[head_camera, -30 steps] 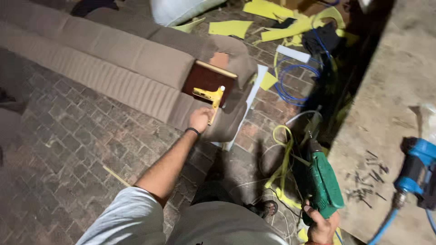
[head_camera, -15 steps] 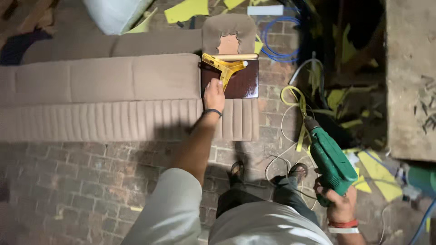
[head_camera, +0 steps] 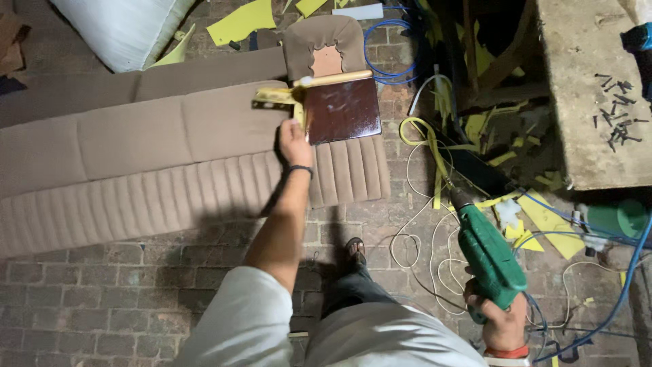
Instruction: The person picks up screws from a ledge and places them into a cardboard box, then walks to a workbench and untangles a power cord. They pick up a power drill and a gold-colored metal bracket, hold the bracket against the corner of an upholstered sofa arm, and drive screws to fasten the bracket in place.
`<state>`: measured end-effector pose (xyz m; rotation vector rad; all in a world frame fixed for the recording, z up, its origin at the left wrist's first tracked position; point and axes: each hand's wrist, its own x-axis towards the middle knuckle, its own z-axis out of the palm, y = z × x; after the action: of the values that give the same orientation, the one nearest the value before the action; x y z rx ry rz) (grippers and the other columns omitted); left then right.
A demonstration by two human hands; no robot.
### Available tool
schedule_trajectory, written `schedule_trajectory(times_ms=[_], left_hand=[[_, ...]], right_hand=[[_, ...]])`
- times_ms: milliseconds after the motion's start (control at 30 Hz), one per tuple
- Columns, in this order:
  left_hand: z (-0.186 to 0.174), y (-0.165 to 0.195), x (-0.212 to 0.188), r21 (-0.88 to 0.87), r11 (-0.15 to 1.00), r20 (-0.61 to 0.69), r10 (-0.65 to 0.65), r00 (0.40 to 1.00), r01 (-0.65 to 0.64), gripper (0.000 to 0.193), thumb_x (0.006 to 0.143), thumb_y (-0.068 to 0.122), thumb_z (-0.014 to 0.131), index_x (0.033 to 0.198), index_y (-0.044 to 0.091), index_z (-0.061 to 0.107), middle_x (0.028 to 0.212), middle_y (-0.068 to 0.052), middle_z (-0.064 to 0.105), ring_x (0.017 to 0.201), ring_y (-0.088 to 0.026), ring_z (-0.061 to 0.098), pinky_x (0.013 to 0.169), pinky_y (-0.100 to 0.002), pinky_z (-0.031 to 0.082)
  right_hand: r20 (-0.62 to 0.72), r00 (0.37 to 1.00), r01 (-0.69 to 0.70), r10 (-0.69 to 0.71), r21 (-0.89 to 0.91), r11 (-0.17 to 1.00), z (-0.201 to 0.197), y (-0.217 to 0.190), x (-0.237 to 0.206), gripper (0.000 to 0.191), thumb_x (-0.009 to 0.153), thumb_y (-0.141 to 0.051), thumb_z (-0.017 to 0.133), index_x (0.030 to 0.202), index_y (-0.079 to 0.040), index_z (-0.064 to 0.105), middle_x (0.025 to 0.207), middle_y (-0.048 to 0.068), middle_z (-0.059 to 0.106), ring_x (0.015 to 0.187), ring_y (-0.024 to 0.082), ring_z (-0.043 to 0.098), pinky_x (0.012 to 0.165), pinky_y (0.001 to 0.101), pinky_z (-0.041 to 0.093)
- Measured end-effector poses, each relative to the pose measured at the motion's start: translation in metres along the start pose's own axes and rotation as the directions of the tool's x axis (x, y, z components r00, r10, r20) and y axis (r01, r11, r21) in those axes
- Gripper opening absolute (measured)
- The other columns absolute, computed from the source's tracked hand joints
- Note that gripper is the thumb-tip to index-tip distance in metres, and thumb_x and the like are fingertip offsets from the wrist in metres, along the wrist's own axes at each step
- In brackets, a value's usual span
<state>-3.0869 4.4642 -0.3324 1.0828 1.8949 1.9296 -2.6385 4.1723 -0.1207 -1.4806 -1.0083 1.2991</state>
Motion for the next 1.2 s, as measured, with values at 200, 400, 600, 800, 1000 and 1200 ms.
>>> schedule_trajectory(times_ms=[200,400,600,800,1000,1200], left_hand=[[-0.066,-0.022,-0.028,-0.305,0.841,0.035,-0.46,0.887,0.448,0.029,0.113,0.03,0.052,0.098,0.008,0.063,0.072,-0.002,0.052,0.056,-0.01,0.049,0.049,-0.027,0.039],[-0.097,0.001,-0.01,0.12,0.67,0.303,-0.728,0.615,0.733,0.031,0.1,0.037,0.061,0.093,0.008,0.068,0.077,-0.005,0.07,0.052,-0.015,0.064,0.043,-0.03,0.055],[-0.13,0.067,0.019,0.867,0.497,0.328,-0.523,0.787,-0.032,0.055,0.084,0.062,0.073,0.086,0.007,0.078,0.091,-0.019,0.077,0.085,-0.033,0.073,0.076,-0.044,0.057],[-0.16,0.106,0.033,0.786,0.596,0.502,-0.463,0.731,-0.162,0.051,0.084,0.062,0.067,0.082,0.013,0.081,0.089,-0.016,0.074,0.088,-0.036,0.072,0.078,-0.05,0.056],[-0.185,0.122,-0.038,0.47,0.819,0.737,-0.161,0.656,-0.328,0.029,0.092,0.044,0.063,0.093,0.018,0.076,0.084,-0.014,0.074,0.081,-0.037,0.07,0.07,-0.051,0.055],[-0.07,0.101,-0.032,0.203,0.657,0.812,0.302,0.5,-0.726,0.029,0.088,0.005,0.057,0.114,-0.002,0.066,0.117,-0.02,0.061,0.104,-0.04,0.065,0.086,-0.045,0.056]], right_hand=[[0.012,0.999,-0.043,0.043,-0.017,0.999,0.018,0.014,-0.022,0.05,0.068,0.001,0.063,0.117,0.009,0.07,0.079,0.01,0.067,0.058,0.016,0.054,0.052,0.0286,0.039],[0.144,0.98,0.116,-0.139,0.157,0.981,0.059,0.023,-0.043,0.052,0.065,-0.004,0.064,0.115,0.009,0.068,0.081,0.007,0.067,0.066,0.014,0.06,0.058,0.0257,0.045],[0.163,0.98,0.094,-0.117,0.142,0.985,0.1,0.018,-0.065,0.05,0.066,-0.005,0.062,0.113,0.011,0.068,0.08,0.007,0.067,0.067,0.015,0.061,0.06,0.0259,0.047],[0.065,0.995,0.063,-0.07,0.105,0.992,0.145,0.005,-0.07,0.052,0.066,-0.006,0.062,0.115,0.009,0.069,0.075,0.009,0.065,0.062,0.016,0.057,0.055,0.0271,0.043],[-0.078,0.994,0.084,-0.072,0.165,0.983,0.197,0.002,-0.071,0.052,0.067,-0.007,0.063,0.116,0.008,0.068,0.081,0.008,0.066,0.068,0.015,0.059,0.06,0.0263,0.045],[-0.162,0.982,0.115,-0.097,0.109,0.987,0.224,-0.003,-0.083,0.051,0.067,-0.007,0.065,0.116,0.006,0.07,0.082,0.008,0.067,0.072,0.016,0.06,0.065,0.0271,0.046]])
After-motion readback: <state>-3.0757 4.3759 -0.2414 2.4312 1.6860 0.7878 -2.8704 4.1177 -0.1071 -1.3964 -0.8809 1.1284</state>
